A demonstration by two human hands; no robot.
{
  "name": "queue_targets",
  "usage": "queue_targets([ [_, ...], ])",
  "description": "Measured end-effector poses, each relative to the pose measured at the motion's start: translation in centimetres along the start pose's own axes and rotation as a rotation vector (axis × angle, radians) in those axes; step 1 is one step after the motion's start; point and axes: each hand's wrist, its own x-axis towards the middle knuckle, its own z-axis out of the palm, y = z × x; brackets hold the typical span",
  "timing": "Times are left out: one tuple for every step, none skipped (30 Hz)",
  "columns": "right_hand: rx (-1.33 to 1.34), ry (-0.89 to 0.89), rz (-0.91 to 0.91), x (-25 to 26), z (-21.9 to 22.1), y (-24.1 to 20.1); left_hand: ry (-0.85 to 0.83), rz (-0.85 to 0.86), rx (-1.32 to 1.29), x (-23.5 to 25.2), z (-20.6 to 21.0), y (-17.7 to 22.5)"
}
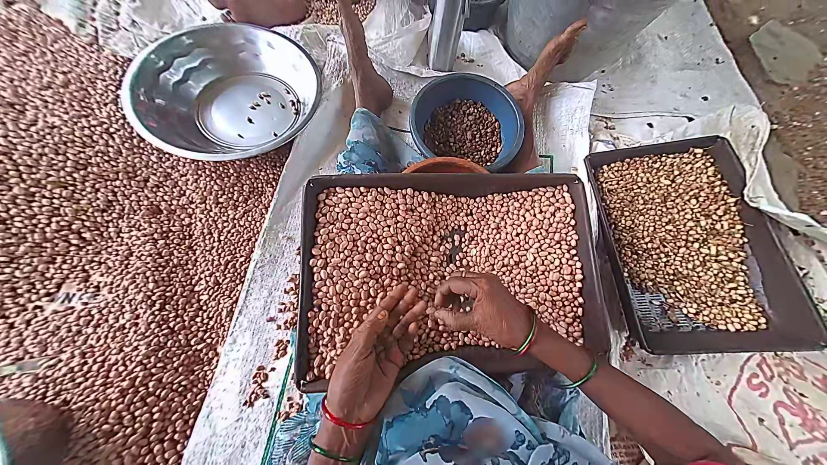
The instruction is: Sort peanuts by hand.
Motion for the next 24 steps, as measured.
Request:
queue_targets([
  [0.048, 0.009, -0.034, 0.3, -0.1, -0.5, 0.004, -0.059, -0.002, 0.0, 0.3, -0.4],
  [0.011, 0.044, -0.044, 1.0, -0.3, -0.6, -0.015, -0.105, -0.031, 0.0, 0.5, -0.8],
  [-0.078, 0.096, -0.022, 2.0, -0.5, -0.1, -0.065, -0.143, -0.071, -0.1, 0.5, -1.1],
  [-0.173, 0.134, 0.040, 3.4, -0.7, 1.0, -0.126, -0.165, -0.112, -0.1, 0.5, -1.4],
  [-0.252, 0.169, 0.110, 4.8, -0.6, 2.4, -0.189, -0.172, -0.166, -0.1, 0.4, -1.5],
  [-0.289, 0.194, 0.163, 6.0, -0.2, 3.8, -0.245, -0.166, -0.216, -0.1, 0.2, -1.6],
  [-0.286, 0.198, 0.192, 6.8, 0.4, 4.6, -0.289, -0.148, -0.257, 0.0, 0.0, -1.5],
  [-0.265, 0.156, 0.205, 7.1, 1.2, 4.4, -0.325, -0.123, -0.294, 0.2, -0.2, -1.4],
  [-0.212, 0.061, 0.184, 6.8, 2.1, 3.9, -0.353, -0.096, -0.334, 0.3, -0.4, -1.2],
  [-0.175, -0.057, 0.120, 6.1, 3.2, 3.5, -0.383, -0.067, -0.370, 0.3, -0.7, -0.9],
  [-0.164, -0.186, 0.037, 5.0, 4.0, 3.2, -0.401, -0.041, -0.402, 0.3, -0.8, -0.6],
  [-0.190, -0.304, -0.052, 3.9, 4.2, 3.2, -0.401, -0.016, -0.431, 0.3, -0.9, -0.1],
  [-0.235, -0.426, -0.097, 2.8, 3.7, 3.1, -0.392, 0.014, -0.452, 0.2, -1.1, 0.3],
  [-0.308, -0.529, -0.088, 2.0, 2.6, 3.0, -0.374, 0.052, -0.460, 0.1, -1.2, 0.7],
  [-0.391, -0.593, -0.022, 1.4, 0.9, 2.6, -0.370, 0.092, -0.455, 0.1, -1.4, 1.1],
  [-0.495, -0.589, 0.074, 0.9, -1.0, 2.2, -0.370, 0.125, -0.465, 0.1, -1.7, 1.5],
  [-0.589, -0.475, 0.148, 0.3, -2.9, 2.1, -0.366, 0.158, -0.471, 0.1, -2.1, 1.8],
  [-0.671, -0.262, 0.160, -0.3, -4.5, 2.4, -0.360, 0.190, -0.469, 0.0, -2.4, 2.1],
  [-0.752, -0.004, 0.096, -0.7, -5.8, 3.1, -0.354, 0.225, -0.448, -0.1, -2.7, 2.4],
  [-0.794, 0.168, 0.063, -0.8, -7.0, 3.6, -0.345, 0.252, -0.440, -0.1, -3.0, 2.7],
  [-0.793, 0.250, 0.057, -0.8, -8.0, 3.7, -0.339, 0.269, -0.446, 0.0, -3.3, 2.8],
  [-0.768, 0.285, 0.054, -0.7, -8.4, 3.5, -0.327, 0.275, -0.453, 0.0, -3.5, 2.9],
  [-0.728, 0.293, 0.042, -0.3, -8.3, 3.4, -0.312, 0.276, -0.465, 0.1, -3.5, 3.0],
  [-0.683, 0.290, 0.039, 0.2, -7.9, 3.4, -0.304, 0.276, -0.469, 0.2, -3.5, 3.0],
])
